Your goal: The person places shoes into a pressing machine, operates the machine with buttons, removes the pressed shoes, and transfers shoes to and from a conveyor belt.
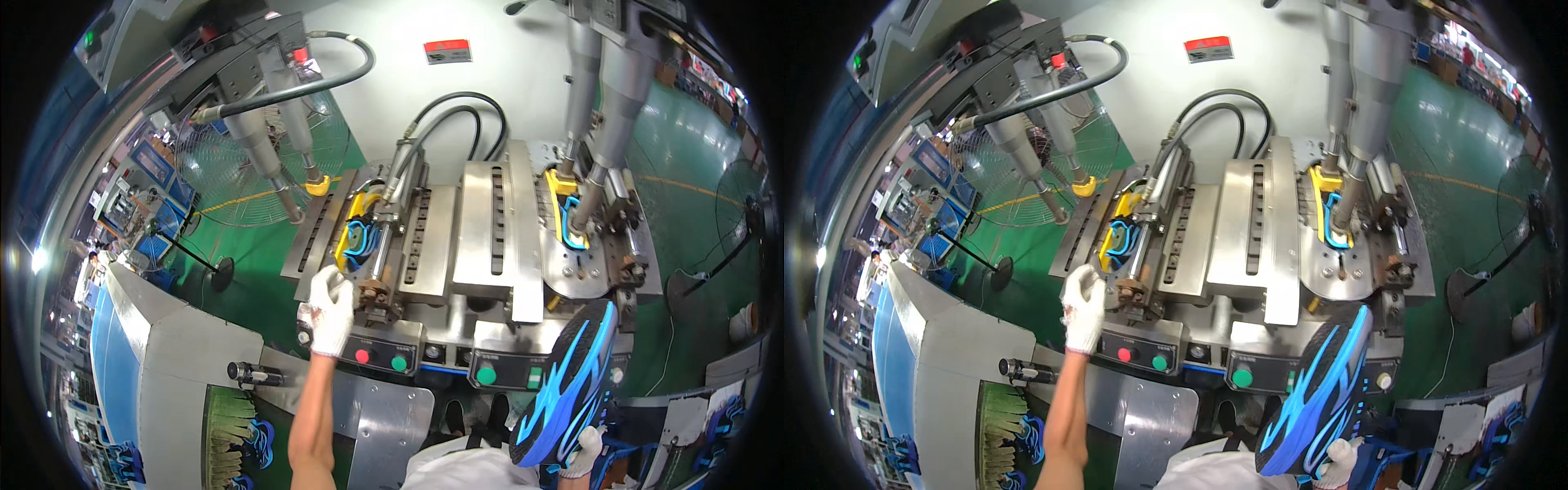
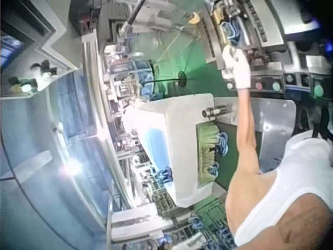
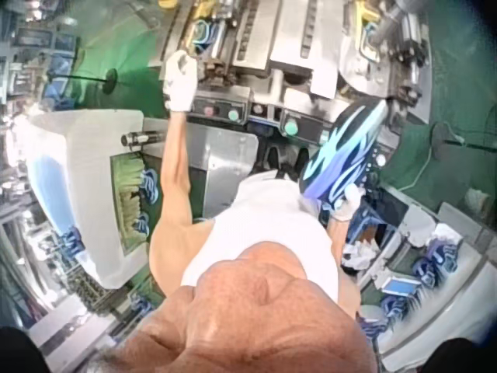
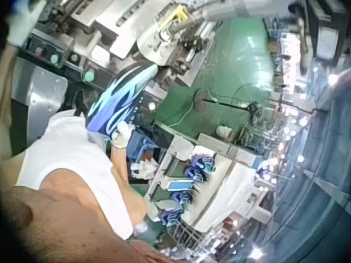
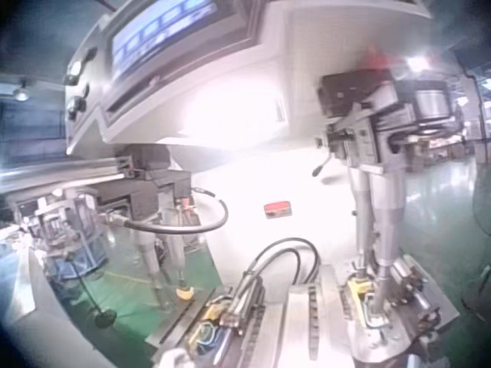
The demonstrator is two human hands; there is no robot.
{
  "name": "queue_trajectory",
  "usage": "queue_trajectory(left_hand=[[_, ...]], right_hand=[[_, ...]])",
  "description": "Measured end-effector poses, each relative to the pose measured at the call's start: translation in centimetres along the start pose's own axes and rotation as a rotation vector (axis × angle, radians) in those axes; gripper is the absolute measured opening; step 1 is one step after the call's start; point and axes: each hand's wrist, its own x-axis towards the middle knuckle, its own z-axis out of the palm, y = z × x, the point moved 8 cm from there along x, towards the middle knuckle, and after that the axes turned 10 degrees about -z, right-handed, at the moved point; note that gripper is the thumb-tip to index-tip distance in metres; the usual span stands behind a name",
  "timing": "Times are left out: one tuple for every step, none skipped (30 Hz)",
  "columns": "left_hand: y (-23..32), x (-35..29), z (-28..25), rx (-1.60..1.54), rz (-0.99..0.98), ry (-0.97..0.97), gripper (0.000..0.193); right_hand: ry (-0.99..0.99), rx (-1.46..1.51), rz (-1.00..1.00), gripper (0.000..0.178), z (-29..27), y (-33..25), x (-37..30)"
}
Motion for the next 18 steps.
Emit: queue_trajectory(left_hand=[[-1.0,2.9,-1.1,0.035,-0.011,0.009,0.043],[-2.4,6.0,-1.4,0.068,-0.023,0.013,0.043],[-3.4,9.0,-0.6,0.149,-0.008,-0.001,0.046],[-4.2,11.6,0.5,0.227,0.004,-0.018,0.050],[-4.2,13.7,1.9,0.351,0.026,-0.052,0.054],[-4.8,15.6,3.1,0.362,0.004,-0.098,0.063],[-5.4,17.2,4.5,0.421,-0.023,-0.139,0.067],[-6.1,18.5,6.3,0.477,-0.045,-0.190,0.072],[-7.5,19.9,7.5,0.466,-0.023,-0.220,0.081],[-9.2,21.0,8.5,0.524,-0.028,-0.222,0.085],[-10.2,21.1,10.4,0.603,-0.054,-0.239,0.086],[-11.1,21.1,12.0,0.683,-0.081,-0.252,0.086],[-12.1,21.4,12.7,0.704,-0.155,-0.281,0.086],[-12.2,22.4,13.1,0.688,-0.153,-0.278,0.086],[-12.5,22.6,12.9,0.693,-0.158,-0.293,0.081],[-12.8,22.9,12.4,0.700,-0.166,-0.303,0.077],[-12.4,24.1,11.9,0.674,-0.152,-0.301,0.072],[-12.0,24.5,10.8,0.616,-0.218,-0.302,0.075]], right_hand=[[-0.029,-0.016,0.035,0.036,1.3,1.0,0.1],[-0.058,-0.036,0.073,0.036,2.8,2.1,0.1],[-0.076,-0.055,0.104,0.036,3.9,3.0,0.1],[-0.097,-0.081,0.131,0.037,5.1,3.7,0.1],[-0.108,-0.107,0.160,0.037,6.2,4.4,-0.2],[-0.119,-0.133,0.187,0.037,7.3,5.1,-0.5],[-0.129,-0.167,0.216,0.037,8.3,5.6,-0.9],[-0.128,-0.202,0.242,0.038,8.9,5.9,-1.5],[-0.133,-0.233,0.270,0.038,9.8,6.3,-1.9],[-0.141,-0.264,0.298,0.038,10.4,6.6,-2.4],[-0.134,-0.299,0.317,0.039,10.6,6.7,-2.7],[-0.128,-0.330,0.338,0.039,10.8,6.9,-3.1],[-0.130,-0.356,0.356,0.040,11.1,7.2,-3.4],[-0.139,-0.378,0.376,0.040,11.3,7.5,-3.6],[-0.149,-0.409,0.400,0.041,11.6,7.6,-4.4],[-0.169,-0.428,0.408,0.041,12.2,7.7,-4.3],[-0.196,-0.451,0.408,0.042,13.0,8.0,-4.0],[-0.222,-0.477,0.414,0.042,13.5,8.4,-3.9]])
